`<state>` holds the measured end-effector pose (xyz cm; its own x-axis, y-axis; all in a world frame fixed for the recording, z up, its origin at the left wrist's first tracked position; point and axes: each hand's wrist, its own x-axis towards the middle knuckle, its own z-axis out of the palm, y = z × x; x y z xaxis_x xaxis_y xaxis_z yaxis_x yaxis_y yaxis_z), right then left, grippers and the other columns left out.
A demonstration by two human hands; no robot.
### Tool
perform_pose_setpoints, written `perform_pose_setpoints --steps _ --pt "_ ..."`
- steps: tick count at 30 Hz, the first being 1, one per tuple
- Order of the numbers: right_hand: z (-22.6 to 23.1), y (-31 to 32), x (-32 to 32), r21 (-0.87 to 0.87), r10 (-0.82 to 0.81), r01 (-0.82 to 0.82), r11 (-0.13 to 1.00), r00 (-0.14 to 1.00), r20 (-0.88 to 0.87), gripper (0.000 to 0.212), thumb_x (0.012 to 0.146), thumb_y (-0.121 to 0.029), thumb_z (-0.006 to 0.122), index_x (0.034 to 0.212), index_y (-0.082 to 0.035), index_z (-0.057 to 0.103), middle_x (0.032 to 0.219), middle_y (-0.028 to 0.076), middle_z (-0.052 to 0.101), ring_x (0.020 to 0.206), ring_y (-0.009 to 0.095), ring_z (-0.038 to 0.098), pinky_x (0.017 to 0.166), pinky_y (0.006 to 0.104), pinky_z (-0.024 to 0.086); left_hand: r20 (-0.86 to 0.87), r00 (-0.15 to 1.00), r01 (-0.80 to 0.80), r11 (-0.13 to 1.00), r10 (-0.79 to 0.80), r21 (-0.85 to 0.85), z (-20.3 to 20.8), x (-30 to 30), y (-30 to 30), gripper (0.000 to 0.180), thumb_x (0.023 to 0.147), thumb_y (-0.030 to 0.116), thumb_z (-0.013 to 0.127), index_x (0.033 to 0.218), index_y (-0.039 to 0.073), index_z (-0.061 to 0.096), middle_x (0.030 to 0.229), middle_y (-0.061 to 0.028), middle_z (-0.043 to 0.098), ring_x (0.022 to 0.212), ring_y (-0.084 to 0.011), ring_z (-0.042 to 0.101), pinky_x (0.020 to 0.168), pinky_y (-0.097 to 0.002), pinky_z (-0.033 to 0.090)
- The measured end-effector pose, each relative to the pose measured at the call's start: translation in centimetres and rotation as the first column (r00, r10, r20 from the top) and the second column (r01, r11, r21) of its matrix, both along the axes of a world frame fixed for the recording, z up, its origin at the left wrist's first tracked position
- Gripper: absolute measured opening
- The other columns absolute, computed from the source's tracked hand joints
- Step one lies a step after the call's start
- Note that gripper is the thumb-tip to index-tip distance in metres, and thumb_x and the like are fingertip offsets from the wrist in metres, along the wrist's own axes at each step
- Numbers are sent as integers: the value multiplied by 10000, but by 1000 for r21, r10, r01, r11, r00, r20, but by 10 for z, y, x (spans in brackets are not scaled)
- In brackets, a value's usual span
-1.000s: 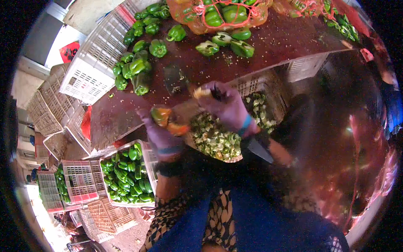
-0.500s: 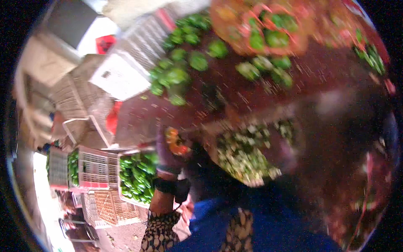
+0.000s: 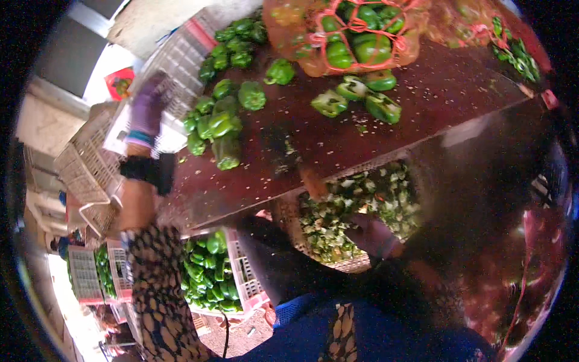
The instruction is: Cutting and de-seeding green peppers for processing.
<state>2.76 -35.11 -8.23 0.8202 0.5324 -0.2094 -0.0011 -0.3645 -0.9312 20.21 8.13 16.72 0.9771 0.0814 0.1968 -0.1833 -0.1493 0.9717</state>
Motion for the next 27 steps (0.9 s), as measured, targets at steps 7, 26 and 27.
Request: perform_pose_setpoints --steps 7,26,27 --pt "-47 -12 -8 -147 -41 57 987 993 111 348 811 -249 694 1051 -4 635 980 187 670 849 314 664 726 380 538 103 990 14 804 -94 595 -142 27 -185 554 739 346 772 1178 60 594 1090 -139 655 1009 -247 620 860 -384 495" --pt "73 -22 22 441 -464 487 754 870 -168 81 871 -80 641 906 -7 630 778 19 636 691 72 557 618 251 468 514 835 -235 720 -194 653 -96 -42 -245 412 663 95 791 1034 79 612 1012 -72 646 959 -303 589 876 -403 480" --pt "76 -24 35 643 -419 399 653 898 -132 140 862 -98 670 948 1 620 787 29 644 716 72 569 635 244 470 570 795 -299 682 -208 667 -90 -53 -249 410 672 86 787 1042 78 612 1020 -84 635 973 -315 583 861 -410 488"
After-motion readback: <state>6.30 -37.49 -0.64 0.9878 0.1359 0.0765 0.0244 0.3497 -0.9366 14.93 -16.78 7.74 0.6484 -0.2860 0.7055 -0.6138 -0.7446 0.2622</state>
